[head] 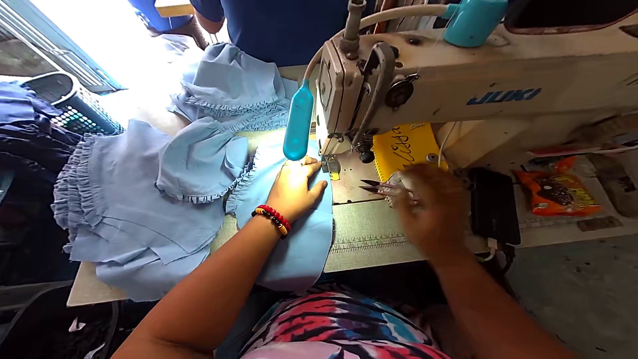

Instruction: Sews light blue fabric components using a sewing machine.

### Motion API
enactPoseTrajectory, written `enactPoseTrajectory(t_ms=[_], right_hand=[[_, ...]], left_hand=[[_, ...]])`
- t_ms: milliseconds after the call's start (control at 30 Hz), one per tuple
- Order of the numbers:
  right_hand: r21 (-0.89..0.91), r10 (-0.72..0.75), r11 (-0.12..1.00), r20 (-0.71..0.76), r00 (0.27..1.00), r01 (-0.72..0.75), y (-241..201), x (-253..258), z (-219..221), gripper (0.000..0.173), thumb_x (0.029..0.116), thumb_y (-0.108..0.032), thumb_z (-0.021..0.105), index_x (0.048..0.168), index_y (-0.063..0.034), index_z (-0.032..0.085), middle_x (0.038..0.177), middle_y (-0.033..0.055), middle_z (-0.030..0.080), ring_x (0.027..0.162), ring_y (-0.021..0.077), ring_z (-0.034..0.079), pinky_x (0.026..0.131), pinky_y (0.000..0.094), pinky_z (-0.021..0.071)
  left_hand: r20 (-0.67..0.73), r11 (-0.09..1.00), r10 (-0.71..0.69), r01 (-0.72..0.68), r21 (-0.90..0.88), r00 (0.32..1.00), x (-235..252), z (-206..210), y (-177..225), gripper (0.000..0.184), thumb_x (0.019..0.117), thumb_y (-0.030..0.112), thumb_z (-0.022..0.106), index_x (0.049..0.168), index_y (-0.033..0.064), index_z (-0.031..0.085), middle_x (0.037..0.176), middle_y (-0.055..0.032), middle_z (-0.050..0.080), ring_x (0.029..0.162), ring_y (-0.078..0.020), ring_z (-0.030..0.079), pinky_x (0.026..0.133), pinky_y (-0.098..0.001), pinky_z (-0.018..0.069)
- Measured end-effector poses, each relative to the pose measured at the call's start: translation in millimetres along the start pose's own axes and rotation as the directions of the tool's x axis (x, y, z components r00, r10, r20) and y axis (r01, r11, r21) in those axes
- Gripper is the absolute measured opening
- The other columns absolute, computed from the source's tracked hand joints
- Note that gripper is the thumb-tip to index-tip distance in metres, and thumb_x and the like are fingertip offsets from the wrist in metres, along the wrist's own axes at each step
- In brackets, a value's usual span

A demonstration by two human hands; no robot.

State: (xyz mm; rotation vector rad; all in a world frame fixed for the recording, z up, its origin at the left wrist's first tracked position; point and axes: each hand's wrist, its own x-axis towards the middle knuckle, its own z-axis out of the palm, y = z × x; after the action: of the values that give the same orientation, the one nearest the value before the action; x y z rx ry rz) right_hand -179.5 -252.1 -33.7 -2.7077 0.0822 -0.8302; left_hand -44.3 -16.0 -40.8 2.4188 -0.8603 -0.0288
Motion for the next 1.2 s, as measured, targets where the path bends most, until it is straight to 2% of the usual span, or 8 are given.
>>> enactPoseTrajectory(t_ms=[67,200,400,600,767,867,1000,1200], right_hand=[[-0.128,0.169,0.977,-0.029,0.985,-0.171,42.0,11.9,-26.1,0.047,0.1013,-0.031,0.057,0.135,0.0027,0.060,0.140,0.0337,0.053,0.133,0.0547,0.047,0.107,0.0705,0.0372],[-0.249,0.388,0.886,-0.067,0.919,-0.392,101.5,22.9,-47.4,0.060,0.1036,-0.040,0.052,0.144,0.0038,0.048,0.150,0.0361,0.041,0.141,0.0555,0.037,0.112,0.0698,0.0305],[-0.247,0.448,0.859,-0.063,0.892,-0.449,104.0,22.3,-54.2,0.058,0.1063,-0.040,0.047,0.140,0.0063,0.051,0.144,0.0386,0.044,0.135,0.0571,0.043,0.108,0.0702,0.0356],[-0.295,0.520,0.825,0.063,0.852,-0.482,104.0,16.4,-57.6,0.056,0.1108,-0.037,0.036,0.116,0.0098,0.067,0.118,0.0394,0.062,0.115,0.0595,0.058,0.092,0.0766,0.0399],[-0.172,0.338,0.928,0.023,0.941,-0.329,69.8,14.9,-71.4,0.049,0.1079,-0.031,0.045,0.141,0.0047,0.054,0.137,0.0394,0.053,0.125,0.0590,0.052,0.101,0.0715,0.0395],[0.110,-0.065,0.993,0.099,0.993,0.054,-1.8,-19.7,-41.3,0.043,0.1020,-0.025,0.054,0.132,0.0033,0.063,0.137,0.0260,0.060,0.133,0.0424,0.053,0.112,0.0581,0.0406],[0.434,-0.475,0.836,0.264,0.840,0.336,-62.9,-72.0,3.8,0.038,0.1057,-0.039,0.047,0.131,-0.0220,0.071,0.138,-0.0021,0.067,0.141,0.0237,0.051,0.118,0.0590,0.0302],[0.388,-0.546,0.815,0.269,0.793,0.430,-68.9,-74.6,2.0,0.036,0.1049,-0.037,0.046,0.126,-0.0263,0.074,0.131,-0.0090,0.071,0.137,0.0193,0.054,0.113,0.0539,0.0324]], left_hand=[[0.013,1.000,-0.014,0.014,-0.010,1.000,0.4,-0.3,0.1,0.040,0.0981,0.028,0.065,0.131,0.0057,0.069,0.137,-0.0113,0.064,0.129,-0.0295,0.056,0.111,-0.0483,0.0411],[0.005,1.000,-0.009,0.009,-0.019,1.000,1.6,-0.4,1.2,0.037,0.0980,0.025,0.066,0.129,0.0048,0.070,0.135,-0.0116,0.064,0.128,-0.0303,0.057,0.110,-0.0480,0.0417],[-0.013,1.000,-0.004,0.004,-0.030,1.000,1.9,1.0,-0.6,0.033,0.0984,0.022,0.065,0.126,0.0045,0.072,0.134,-0.0124,0.065,0.127,-0.0308,0.058,0.109,-0.0486,0.0426],[0.025,0.998,-0.041,0.042,-0.041,0.999,6.9,0.0,-2.4,0.032,0.0992,0.023,0.063,0.126,0.0072,0.073,0.135,-0.0098,0.065,0.127,-0.0281,0.057,0.111,-0.0451,0.0407],[0.072,0.999,-0.027,0.029,-0.024,0.997,8.4,-3.4,-2.6,0.034,0.1011,0.022,0.060,0.129,0.0060,0.071,0.136,-0.0128,0.063,0.133,-0.0300,0.054,0.113,-0.0471,0.0393],[0.130,0.999,0.039,-0.044,0.031,0.991,6.2,-8.1,-8.5,0.038,0.1041,0.022,0.052,0.135,0.0059,0.066,0.142,-0.0129,0.061,0.136,-0.0309,0.051,0.114,-0.0492,0.0378],[0.100,0.983,0.157,-0.165,0.078,0.982,2.0,-6.8,-17.9,0.041,0.1052,0.023,0.048,0.138,0.0044,0.063,0.144,-0.0147,0.060,0.142,-0.0315,0.048,0.120,-0.0479,0.0329],[0.110,0.984,0.152,-0.161,0.077,0.982,3.0,-9.0,-18.4,0.041,0.1043,0.023,0.046,0.138,0.0064,0.064,0.144,-0.0129,0.060,0.142,-0.0303,0.048,0.119,-0.0490,0.0335]])
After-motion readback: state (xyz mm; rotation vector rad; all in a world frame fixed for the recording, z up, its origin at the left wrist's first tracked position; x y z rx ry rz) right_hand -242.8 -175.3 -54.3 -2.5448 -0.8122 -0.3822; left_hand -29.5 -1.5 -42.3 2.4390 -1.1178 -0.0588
